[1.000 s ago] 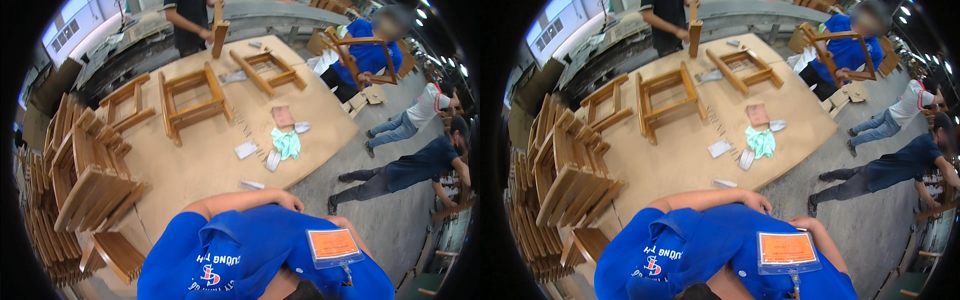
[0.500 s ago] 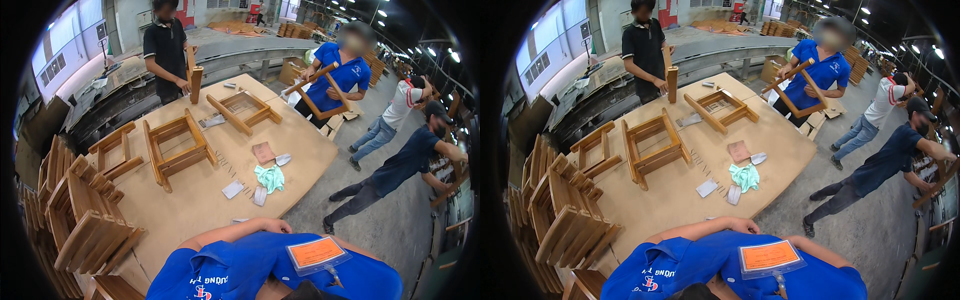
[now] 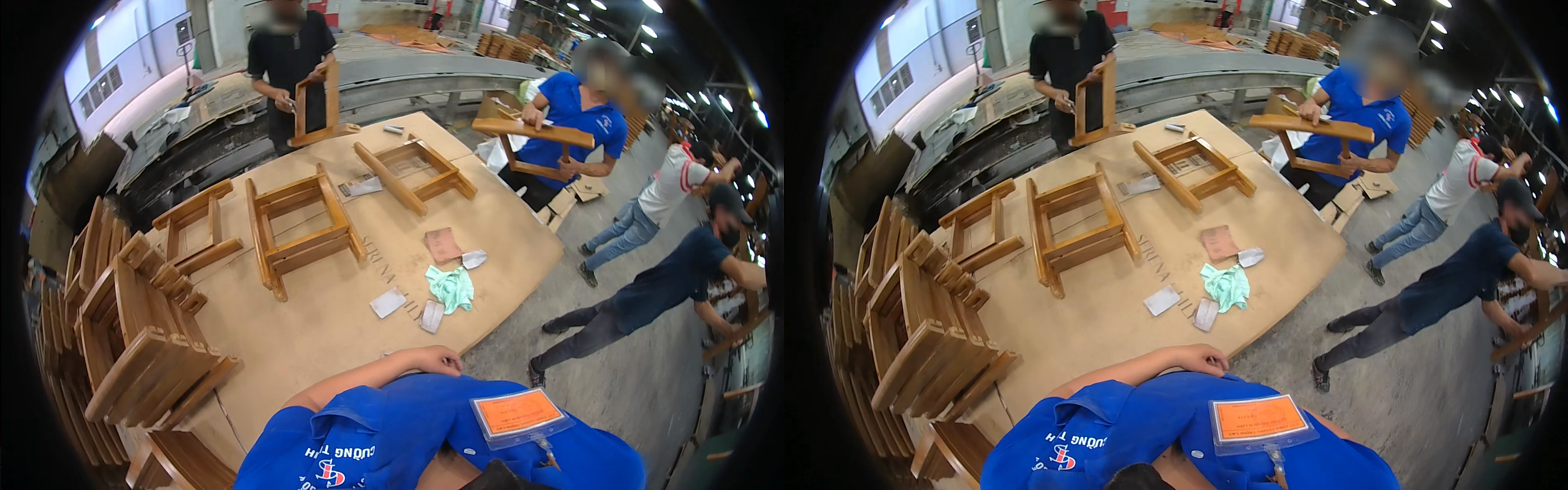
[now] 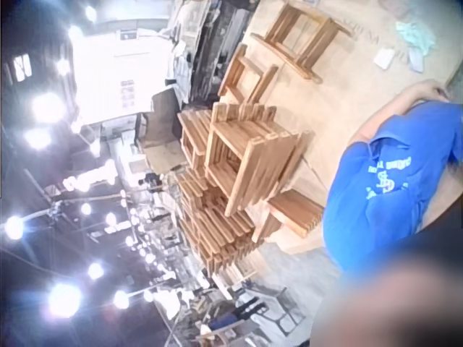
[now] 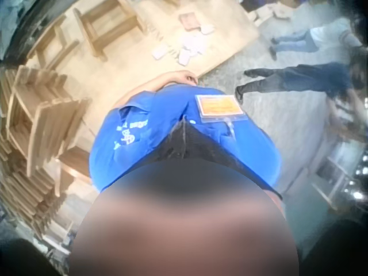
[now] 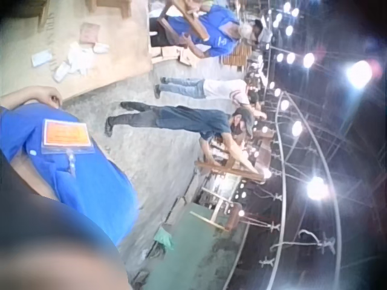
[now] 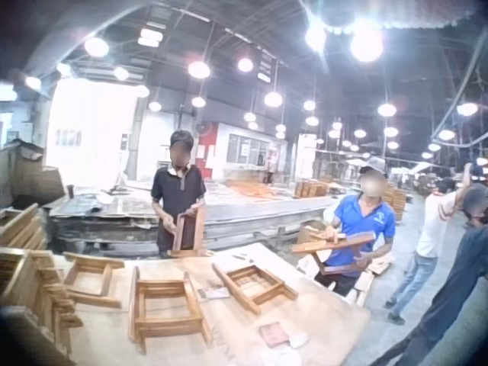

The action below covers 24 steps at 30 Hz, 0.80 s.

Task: The person wipes wooden chair frames with a white cloth and a small abrasive pad in a workshop. They handle several frames one at a time, turning them over to clean different sides, then place them back on the table.

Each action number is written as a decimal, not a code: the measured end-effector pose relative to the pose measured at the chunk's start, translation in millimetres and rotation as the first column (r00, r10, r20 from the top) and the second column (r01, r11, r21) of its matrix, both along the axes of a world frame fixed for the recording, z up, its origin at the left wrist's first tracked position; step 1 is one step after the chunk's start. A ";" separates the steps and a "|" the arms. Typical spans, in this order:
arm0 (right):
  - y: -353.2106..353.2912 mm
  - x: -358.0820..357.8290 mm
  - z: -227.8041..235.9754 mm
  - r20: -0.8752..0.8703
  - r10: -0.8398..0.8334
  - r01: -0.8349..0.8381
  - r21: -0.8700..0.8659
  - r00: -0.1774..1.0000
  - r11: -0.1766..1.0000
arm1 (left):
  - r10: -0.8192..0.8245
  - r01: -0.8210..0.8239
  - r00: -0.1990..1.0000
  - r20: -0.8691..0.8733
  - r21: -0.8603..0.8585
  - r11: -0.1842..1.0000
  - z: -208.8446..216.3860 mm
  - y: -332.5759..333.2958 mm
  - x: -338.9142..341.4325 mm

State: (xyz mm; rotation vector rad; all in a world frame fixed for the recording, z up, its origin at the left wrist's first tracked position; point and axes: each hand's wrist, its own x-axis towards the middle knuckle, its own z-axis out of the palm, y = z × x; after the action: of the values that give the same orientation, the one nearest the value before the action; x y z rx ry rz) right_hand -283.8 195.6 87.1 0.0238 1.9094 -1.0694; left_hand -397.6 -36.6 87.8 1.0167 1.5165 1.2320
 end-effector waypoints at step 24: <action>-30.3 -90.7 46.7 0.001 0.147 -0.140 -0.298 0.989 0.944 | 0.479 -0.514 0.856 -0.194 -0.417 0.749 47.2 -204.0 92.6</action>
State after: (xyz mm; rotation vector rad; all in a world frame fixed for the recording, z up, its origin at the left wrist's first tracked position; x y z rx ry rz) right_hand -374.5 165.2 133.9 -0.2687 1.6837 -1.2387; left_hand -305.0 -240.7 135.0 0.3455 2.1024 1.0999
